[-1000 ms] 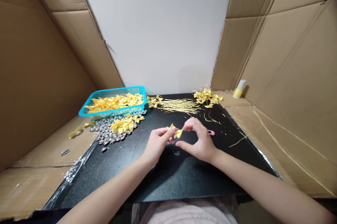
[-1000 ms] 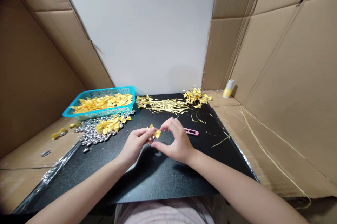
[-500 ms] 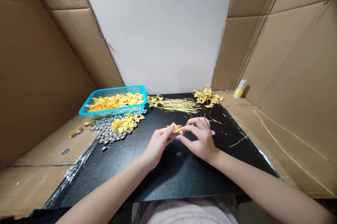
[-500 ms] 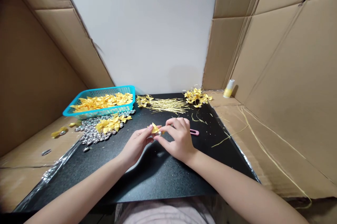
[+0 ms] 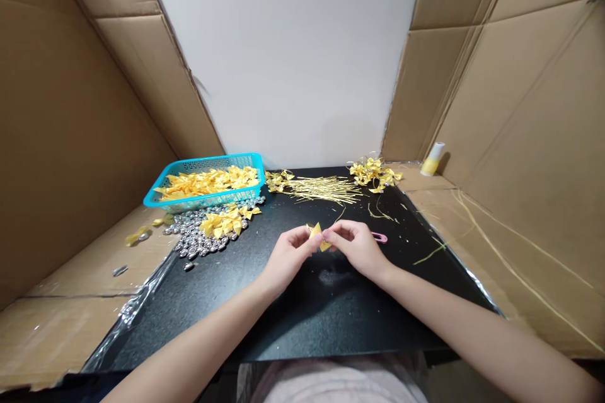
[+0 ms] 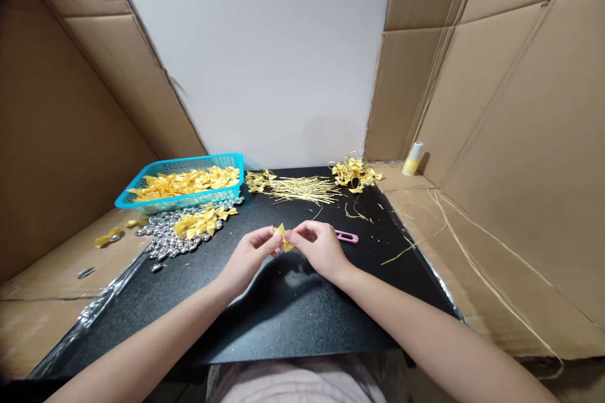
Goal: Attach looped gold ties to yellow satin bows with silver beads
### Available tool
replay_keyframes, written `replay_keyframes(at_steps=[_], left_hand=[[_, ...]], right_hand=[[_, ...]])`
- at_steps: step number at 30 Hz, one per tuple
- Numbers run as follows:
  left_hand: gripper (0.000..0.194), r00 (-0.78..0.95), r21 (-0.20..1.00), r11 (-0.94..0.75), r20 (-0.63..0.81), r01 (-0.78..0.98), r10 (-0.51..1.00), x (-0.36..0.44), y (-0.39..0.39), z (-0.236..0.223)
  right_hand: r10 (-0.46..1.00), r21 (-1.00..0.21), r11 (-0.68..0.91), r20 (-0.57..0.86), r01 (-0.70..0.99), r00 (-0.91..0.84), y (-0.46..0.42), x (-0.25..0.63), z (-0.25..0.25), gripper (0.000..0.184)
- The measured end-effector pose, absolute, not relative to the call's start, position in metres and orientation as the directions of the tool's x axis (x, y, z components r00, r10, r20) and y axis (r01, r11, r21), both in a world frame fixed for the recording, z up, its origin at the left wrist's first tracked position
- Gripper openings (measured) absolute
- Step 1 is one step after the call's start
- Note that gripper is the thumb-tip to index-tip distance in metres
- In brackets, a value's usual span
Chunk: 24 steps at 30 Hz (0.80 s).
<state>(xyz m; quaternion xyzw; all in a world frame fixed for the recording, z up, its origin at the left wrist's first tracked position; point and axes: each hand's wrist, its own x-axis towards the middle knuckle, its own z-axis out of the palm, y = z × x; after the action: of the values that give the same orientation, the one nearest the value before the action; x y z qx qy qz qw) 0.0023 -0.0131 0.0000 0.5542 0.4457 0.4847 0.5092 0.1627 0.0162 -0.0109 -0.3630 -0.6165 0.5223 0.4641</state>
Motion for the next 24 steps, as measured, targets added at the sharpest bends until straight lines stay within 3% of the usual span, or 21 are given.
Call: replay_keyframes(at_steps=[6,12,20,24], left_hand=[[0.021,0.111,0.992,-0.122,0.122,-0.014,0.986,0.005,-0.015,0.002],[0.022,0.029,0.994,-0.099,0.101,-0.052,0.995,0.004,-0.013,0.001],[0.018,0.047,0.911,-0.337,0.335,0.238,0.941,0.001,-0.018,0.002],[0.017,0.141,0.851,-0.434,0.411,0.296,0.901,-0.001,-0.018,0.005]], right_hand=[[0.963,-0.983,0.18,0.185,-0.046,-0.197,0.013,0.161,-0.011,0.031],[0.899,-0.897,0.422,0.395,0.134,-0.19,0.007,0.164,-0.003,0.015],[0.852,-0.846,0.507,0.463,0.166,-0.246,0.003,0.164,-0.002,0.01],[0.873,-0.886,0.451,0.414,0.106,-0.257,0.001,0.163,-0.003,0.009]])
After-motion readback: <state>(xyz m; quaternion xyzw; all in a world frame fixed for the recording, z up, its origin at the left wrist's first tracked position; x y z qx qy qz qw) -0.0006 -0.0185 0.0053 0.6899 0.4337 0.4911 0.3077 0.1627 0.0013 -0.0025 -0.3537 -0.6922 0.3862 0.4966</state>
